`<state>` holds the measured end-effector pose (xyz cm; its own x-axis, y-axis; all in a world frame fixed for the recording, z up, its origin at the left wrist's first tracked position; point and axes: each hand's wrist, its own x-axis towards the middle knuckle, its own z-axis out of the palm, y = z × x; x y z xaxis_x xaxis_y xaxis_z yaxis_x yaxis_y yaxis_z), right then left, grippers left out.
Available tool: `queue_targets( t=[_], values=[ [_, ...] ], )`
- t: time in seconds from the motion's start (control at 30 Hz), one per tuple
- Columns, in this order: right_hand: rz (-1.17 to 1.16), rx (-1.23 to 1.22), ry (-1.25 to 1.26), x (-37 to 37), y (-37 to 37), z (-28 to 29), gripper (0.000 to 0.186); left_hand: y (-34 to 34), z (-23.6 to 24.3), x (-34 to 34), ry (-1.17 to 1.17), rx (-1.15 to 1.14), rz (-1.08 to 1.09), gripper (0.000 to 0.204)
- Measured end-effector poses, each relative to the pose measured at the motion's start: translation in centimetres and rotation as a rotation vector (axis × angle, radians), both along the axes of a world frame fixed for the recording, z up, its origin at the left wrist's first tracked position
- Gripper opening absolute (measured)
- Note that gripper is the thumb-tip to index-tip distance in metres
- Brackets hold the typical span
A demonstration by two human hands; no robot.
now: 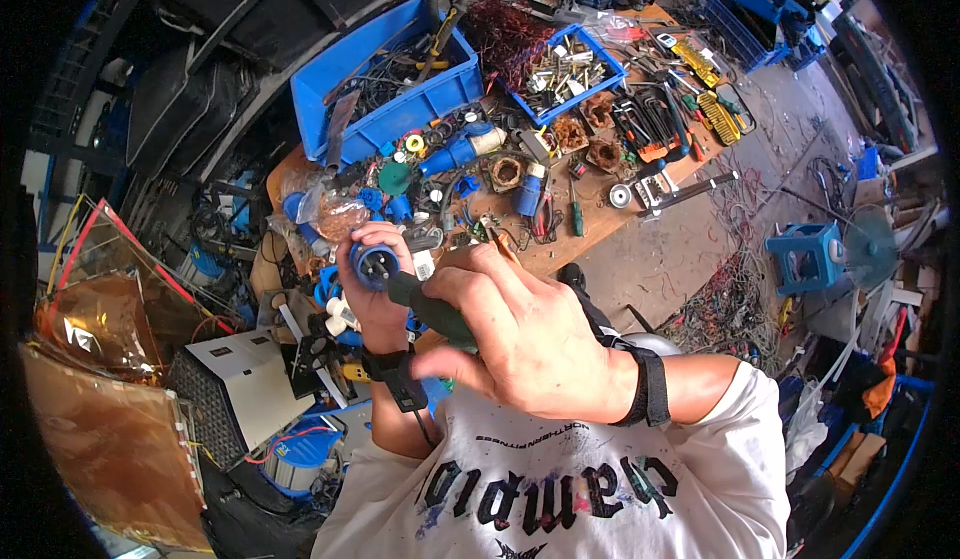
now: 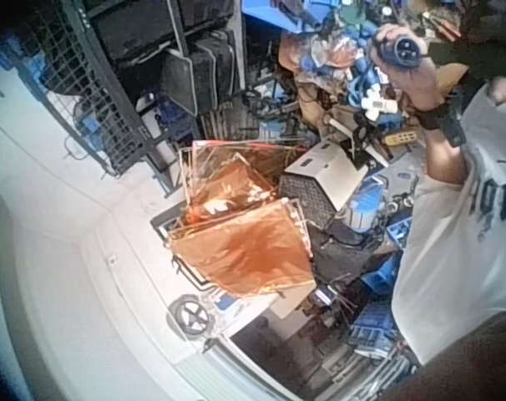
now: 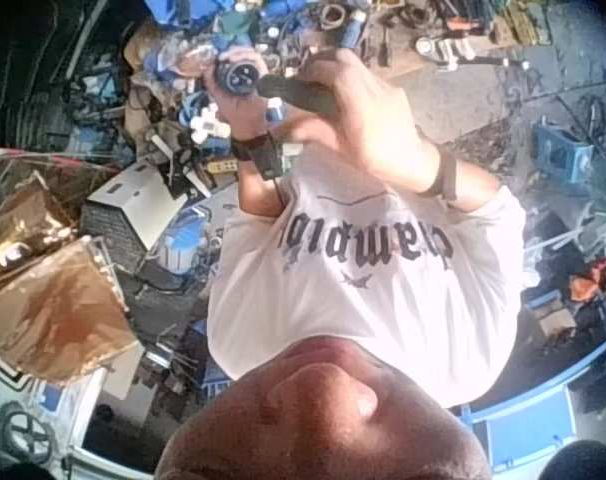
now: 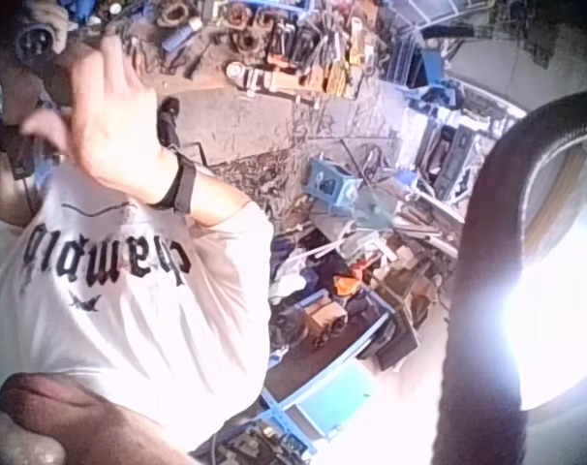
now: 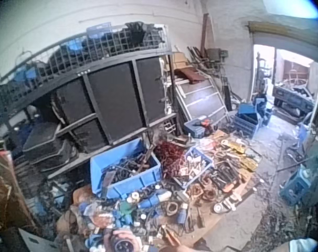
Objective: The person uses a screwdriver to loosen screws on a blue electrical connector, then uses pliers to strip the end of a black cable. They insert the stripped cable into the connector and tighten the screws to secure it.
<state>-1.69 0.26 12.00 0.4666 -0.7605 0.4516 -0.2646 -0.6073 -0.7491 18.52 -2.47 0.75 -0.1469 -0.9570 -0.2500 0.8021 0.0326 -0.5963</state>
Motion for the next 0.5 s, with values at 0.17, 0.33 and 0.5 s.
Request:
queue_targets(
  t=[0.17,0.33,0.5],
  values=[
    [0.193,-0.126,0.007,-0.2,-0.6,0.0,0.029,-0.1,0.0,-0.3,0.018,-0.014,-0.019,0.018],
    [0.227,-0.052,-0.044,-0.2,-0.4,0.1,0.037,-0.2,-0.1,-0.5,0.02,-0.012,-0.021,0.018],
    [-0.013,-0.018,0.176,-0.8,0.2,0.9,0.052,0.2,-0.1,-0.3,-0.023,-0.017,-0.006,0.016]
  ],
)
